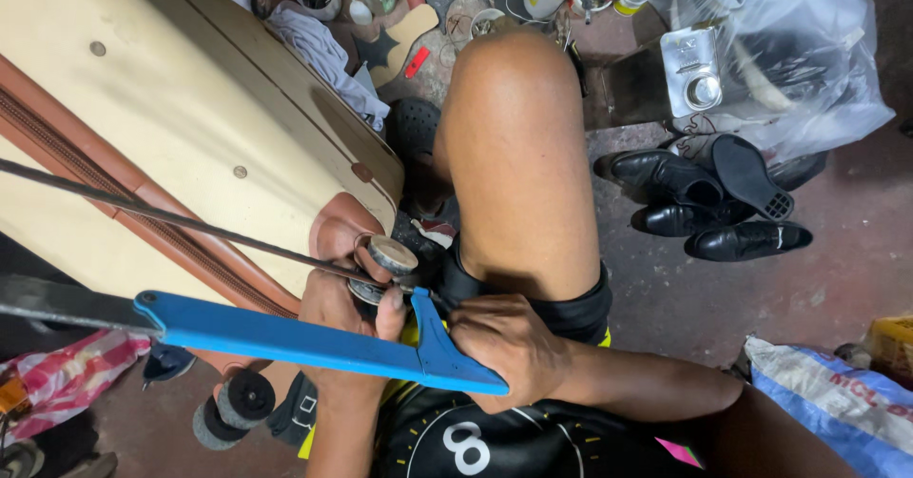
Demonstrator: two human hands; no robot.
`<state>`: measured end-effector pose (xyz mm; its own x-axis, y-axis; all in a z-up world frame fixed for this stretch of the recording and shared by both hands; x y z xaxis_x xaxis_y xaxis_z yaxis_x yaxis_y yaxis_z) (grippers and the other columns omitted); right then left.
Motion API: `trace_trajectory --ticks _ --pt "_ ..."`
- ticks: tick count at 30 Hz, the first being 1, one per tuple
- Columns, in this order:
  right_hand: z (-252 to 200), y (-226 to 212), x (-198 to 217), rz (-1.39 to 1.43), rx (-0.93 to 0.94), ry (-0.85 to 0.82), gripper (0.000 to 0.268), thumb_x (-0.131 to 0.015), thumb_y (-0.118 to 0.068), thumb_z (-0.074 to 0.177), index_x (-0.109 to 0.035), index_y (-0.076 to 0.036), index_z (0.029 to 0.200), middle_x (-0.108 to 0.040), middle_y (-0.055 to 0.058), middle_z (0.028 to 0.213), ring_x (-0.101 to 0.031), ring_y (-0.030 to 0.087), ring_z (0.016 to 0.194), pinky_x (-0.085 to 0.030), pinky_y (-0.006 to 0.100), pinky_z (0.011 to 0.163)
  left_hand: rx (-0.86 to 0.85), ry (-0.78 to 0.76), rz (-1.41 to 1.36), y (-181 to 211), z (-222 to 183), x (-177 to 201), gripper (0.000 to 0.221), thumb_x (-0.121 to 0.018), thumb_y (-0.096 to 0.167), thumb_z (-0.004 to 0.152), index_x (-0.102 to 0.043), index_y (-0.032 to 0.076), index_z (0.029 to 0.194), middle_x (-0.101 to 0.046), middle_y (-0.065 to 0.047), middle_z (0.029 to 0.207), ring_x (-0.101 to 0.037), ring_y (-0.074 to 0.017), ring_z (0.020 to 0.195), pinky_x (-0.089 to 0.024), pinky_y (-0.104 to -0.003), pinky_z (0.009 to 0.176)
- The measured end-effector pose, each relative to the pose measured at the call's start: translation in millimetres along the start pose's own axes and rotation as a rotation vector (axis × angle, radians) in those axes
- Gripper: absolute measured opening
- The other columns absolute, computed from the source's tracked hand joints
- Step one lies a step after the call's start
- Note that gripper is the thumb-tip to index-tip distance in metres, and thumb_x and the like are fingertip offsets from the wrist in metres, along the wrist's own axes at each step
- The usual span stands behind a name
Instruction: The person uses a hacksaw to cut through a metal axle to remove a damaged suitcase wheel, then handles the detached wheel components by hand.
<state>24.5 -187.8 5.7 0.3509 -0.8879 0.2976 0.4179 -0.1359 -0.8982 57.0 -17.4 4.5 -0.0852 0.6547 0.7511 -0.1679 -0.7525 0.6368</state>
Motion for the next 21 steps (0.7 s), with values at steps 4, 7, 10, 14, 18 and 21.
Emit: trace_trajectory --ticks 4,7,10,14,18,21 --pt "-4.9 4.0 -5.8 -0.005 -0.015 0.0 0.02 -0.072 -0.003 0.074 -0.052 -0.002 0.078 -0.052 0.014 0.072 -0.053 0.034 0.061 -0.044 0.043 0.058 -0.002 0.154 0.038 -6.6 -1.6 -7.5 0.05 -0.06 0.052 0.096 -0.065 0.003 0.1 -0.063 -0.014 0.087 -0.063 -0.0311 0.072 -0.049 -0.041 0.063" --pt "-26.3 7.4 -3.1 -0.003 -0.057 0.001 0.017 -0.073 -0.001 0.081 -0.057 -0.002 0.082 -0.054 0.012 0.072 -0.057 0.032 0.063 -0.047 0.041 0.059 0.011 0.204 0.16 -8.5 -7.9 -10.9 0.05 -0.059 0.053 0.095 -0.066 0.004 0.096 -0.062 -0.013 0.08 -0.061 -0.0321 0.067 -0.047 -0.043 0.06" --pt "-70.2 5.5 8.2 -0.052 -0.195 -0.058 0.017 -0.075 -0.003 0.077 -0.058 -0.003 0.08 -0.056 0.011 0.069 -0.058 0.032 0.06 -0.046 0.041 0.056 0.001 0.205 0.166 -7.0 -5.6 -14.4 0.048 -0.058 0.052 0.1 -0.064 0.005 0.095 -0.062 -0.013 0.081 -0.063 -0.0333 0.071 -0.05 -0.043 0.063" --pt "-124.1 -10.4 32.9 -0.056 -0.464 -0.095 0.007 -0.071 -0.007 0.08 -0.064 -0.006 0.079 -0.065 0.01 0.068 -0.066 0.031 0.056 -0.051 0.038 0.051 0.094 0.142 0.153 -4.6 -3.3 -17.4 0.048 -0.059 0.055 0.1 -0.062 0.008 0.089 -0.062 -0.01 0.077 -0.065 -0.0313 0.07 -0.05 -0.041 0.06" --pt "-88.6 -4.5 25.7 -0.133 -0.454 -0.004 0.013 -0.068 -0.011 0.085 -0.061 -0.005 0.076 -0.063 0.01 0.065 -0.065 0.031 0.056 -0.049 0.04 0.051 0.053 0.209 -0.009 2.7 2.7 -13.3 0.065 -0.049 0.063 0.097 -0.068 0.004 0.119 -0.069 -0.004 0.086 -0.069 -0.0264 0.076 -0.053 -0.037 0.064" --pt "-54.1 29.5 -3.9 0.042 -0.361 0.073 0.017 -0.061 -0.007 0.097 -0.061 -0.002 0.08 -0.062 0.01 0.067 -0.065 0.024 0.057 -0.051 0.037 0.054 0.017 0.165 -0.074 2.9 3.2 -10.7 0.065 -0.051 0.069 0.099 -0.066 0.007 0.112 -0.071 -0.005 0.095 -0.072 -0.0266 0.085 -0.054 -0.036 0.07"
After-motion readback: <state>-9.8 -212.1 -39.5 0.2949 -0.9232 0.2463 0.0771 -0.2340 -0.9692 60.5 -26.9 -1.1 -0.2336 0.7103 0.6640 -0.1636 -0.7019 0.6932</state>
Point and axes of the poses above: each hand's wrist, its own z-axis towards the middle knuckle, its own x-axis out of the back of the hand, y = z × x, the point moved 5 cm from there along z, towards the middle knuckle
